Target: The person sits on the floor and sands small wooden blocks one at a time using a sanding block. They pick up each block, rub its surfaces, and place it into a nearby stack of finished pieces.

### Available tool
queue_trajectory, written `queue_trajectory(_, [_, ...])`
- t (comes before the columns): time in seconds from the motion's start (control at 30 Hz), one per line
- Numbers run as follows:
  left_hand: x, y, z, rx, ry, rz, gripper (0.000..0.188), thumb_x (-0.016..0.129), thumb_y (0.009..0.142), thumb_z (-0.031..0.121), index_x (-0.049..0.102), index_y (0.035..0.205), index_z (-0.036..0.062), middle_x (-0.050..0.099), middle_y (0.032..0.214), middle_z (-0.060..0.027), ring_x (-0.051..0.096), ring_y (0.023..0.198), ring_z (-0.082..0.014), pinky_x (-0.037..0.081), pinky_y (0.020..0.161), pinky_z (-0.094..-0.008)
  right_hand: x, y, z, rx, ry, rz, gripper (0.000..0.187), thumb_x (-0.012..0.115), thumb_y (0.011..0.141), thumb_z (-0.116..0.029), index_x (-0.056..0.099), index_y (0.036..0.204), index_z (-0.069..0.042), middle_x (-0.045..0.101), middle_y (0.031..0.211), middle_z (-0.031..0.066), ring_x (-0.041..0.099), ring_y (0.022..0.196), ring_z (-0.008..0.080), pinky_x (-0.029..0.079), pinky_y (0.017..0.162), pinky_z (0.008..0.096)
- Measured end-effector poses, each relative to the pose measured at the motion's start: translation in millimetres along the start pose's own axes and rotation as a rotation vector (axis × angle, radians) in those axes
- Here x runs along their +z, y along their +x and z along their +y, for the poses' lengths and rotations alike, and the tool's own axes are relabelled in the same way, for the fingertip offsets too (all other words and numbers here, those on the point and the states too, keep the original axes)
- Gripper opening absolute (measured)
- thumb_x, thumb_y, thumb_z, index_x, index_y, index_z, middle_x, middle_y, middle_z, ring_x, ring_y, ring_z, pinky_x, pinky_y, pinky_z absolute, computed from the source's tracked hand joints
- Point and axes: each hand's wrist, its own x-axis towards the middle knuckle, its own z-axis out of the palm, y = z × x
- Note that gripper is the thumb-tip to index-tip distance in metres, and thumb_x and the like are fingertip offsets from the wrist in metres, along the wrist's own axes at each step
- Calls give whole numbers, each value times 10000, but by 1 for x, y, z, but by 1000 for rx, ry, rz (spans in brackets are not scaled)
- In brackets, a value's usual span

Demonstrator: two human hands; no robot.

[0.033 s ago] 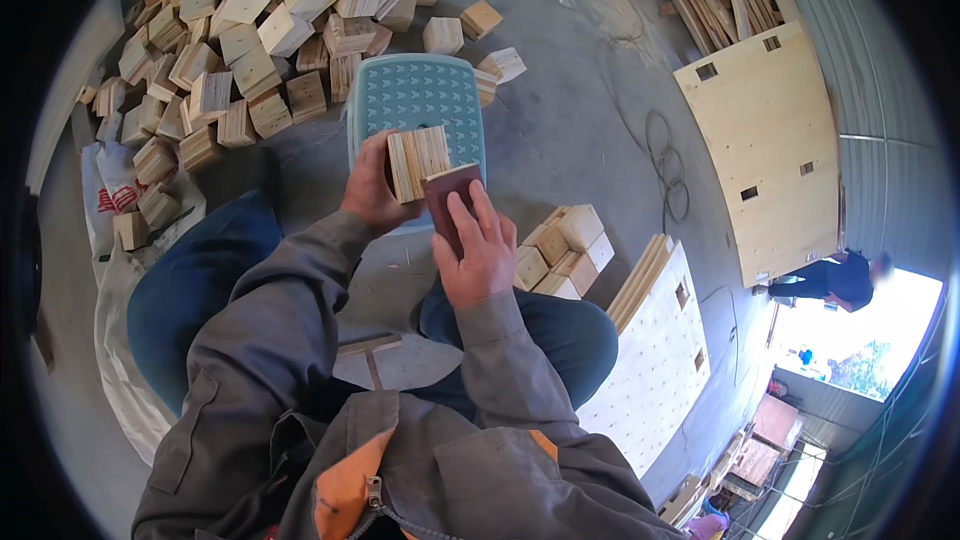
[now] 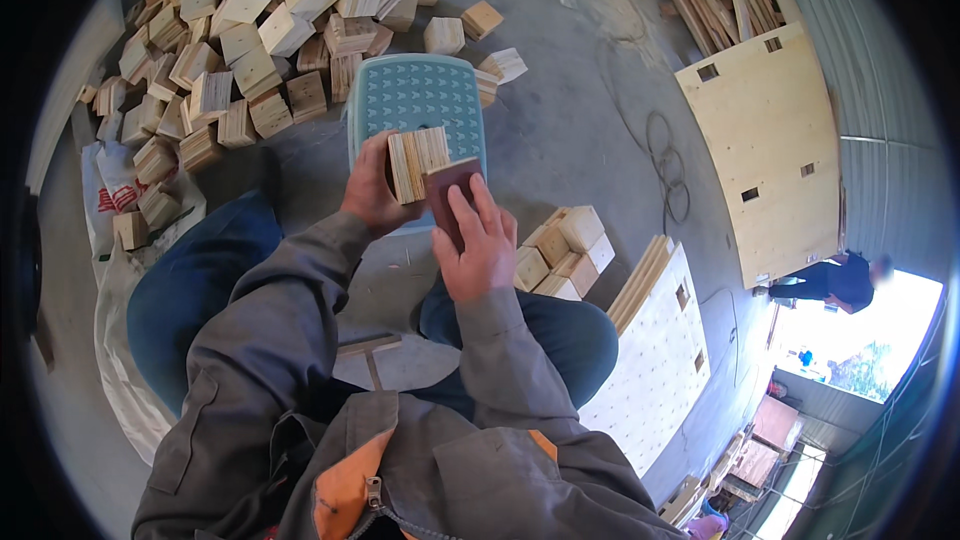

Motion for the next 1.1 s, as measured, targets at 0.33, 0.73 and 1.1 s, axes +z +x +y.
queue_trajectory(0.33, [2, -1, 3, -12, 8, -2, 1017, 981, 650, 278, 427, 1469, 36, 566, 1364, -217, 566, 1285, -433, 497, 1100, -496, 40, 138, 36, 111, 95, -59, 627, 813, 865, -223, 668, 1461, -98, 581, 1567, 195, 592, 1370, 398, 458, 1178, 461])
queue_trajectory(0.73, [-2, 0, 2, 3, -6, -18, 1014, 987, 649, 283, 439, 1472, 58, 581, 1360, -216, 569, 1294, -434, 497, 1097, -493, -1, 18, 46, 599, 800, -186, 671, 766, 954, -143, 541, 1570, -3, 640, 1500, 126, 631, 1293, 183, 495, 1116, 334])
queue_trajectory(1.1, [-3, 0, 0, -6, -26, -10, 1023, 994, 641, 267, 441, 1473, 52, 578, 1357, -217, 584, 1274, -427, 501, 1096, -486, 26, 62, 63, 610, 1073, -138, 614, 722, 981, -53, 552, 1571, -18, 657, 1456, 125, 633, 1288, 177, 502, 1104, 321])
